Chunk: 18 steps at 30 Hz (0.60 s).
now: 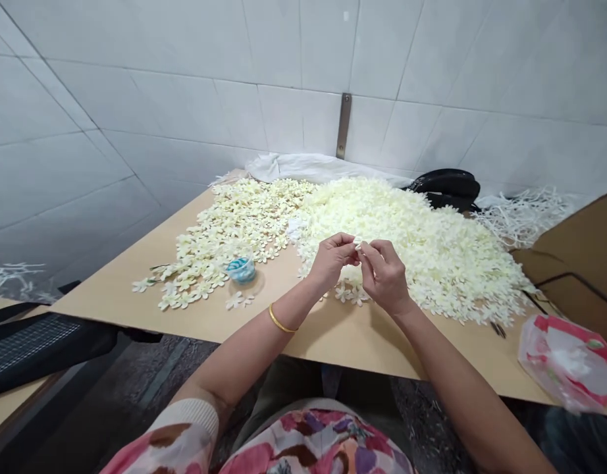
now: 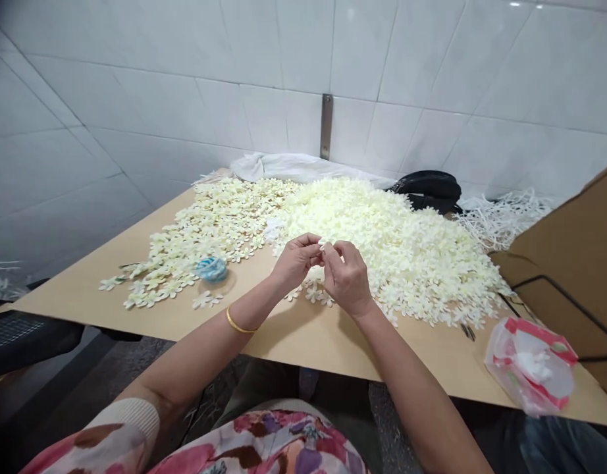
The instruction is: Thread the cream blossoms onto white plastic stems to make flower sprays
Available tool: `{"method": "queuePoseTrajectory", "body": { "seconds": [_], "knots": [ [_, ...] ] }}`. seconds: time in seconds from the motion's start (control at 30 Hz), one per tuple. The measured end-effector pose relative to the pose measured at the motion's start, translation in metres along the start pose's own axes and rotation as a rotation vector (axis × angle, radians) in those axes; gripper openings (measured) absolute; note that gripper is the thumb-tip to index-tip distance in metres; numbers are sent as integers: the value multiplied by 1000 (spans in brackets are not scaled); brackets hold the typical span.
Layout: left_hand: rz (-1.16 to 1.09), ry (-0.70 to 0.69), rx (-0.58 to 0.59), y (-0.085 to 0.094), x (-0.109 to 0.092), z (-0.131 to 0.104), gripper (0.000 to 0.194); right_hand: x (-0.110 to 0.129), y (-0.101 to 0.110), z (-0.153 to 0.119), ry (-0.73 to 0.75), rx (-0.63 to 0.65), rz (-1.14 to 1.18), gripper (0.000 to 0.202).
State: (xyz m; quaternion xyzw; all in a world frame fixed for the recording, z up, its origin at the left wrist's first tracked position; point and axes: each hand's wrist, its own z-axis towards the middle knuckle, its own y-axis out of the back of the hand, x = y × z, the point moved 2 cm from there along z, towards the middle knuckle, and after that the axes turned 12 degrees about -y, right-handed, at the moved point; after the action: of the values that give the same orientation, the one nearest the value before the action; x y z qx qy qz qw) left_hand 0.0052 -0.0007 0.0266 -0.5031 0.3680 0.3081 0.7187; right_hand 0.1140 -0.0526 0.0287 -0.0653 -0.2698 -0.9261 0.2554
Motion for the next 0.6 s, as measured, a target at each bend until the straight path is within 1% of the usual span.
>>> {"method": "queuePoseTrajectory", "body": {
  "seconds": [0.07,0.2,0.3,0.43,0.5,0.6],
  "knots": [
    [-50,12,9,11,5,5,21,-1,-6,5,-45,67,133,21],
    [-101,90,46,26,11,9,24,-4,-17,14,-215,191,341,10],
    [-108,109,64,30,11,11,25,-7,-24,19,-250,232,369,15],
    [-15,47,104,31,10,11,23,-8,-30,16,-265,315,379,21],
    [16,27,133,31,11,10,20,-8,-30,13,-287,296,382,18],
    [-15,64,157,30,11,8,20,-9,-28,10,-309,207,336,13]
  ]
}}
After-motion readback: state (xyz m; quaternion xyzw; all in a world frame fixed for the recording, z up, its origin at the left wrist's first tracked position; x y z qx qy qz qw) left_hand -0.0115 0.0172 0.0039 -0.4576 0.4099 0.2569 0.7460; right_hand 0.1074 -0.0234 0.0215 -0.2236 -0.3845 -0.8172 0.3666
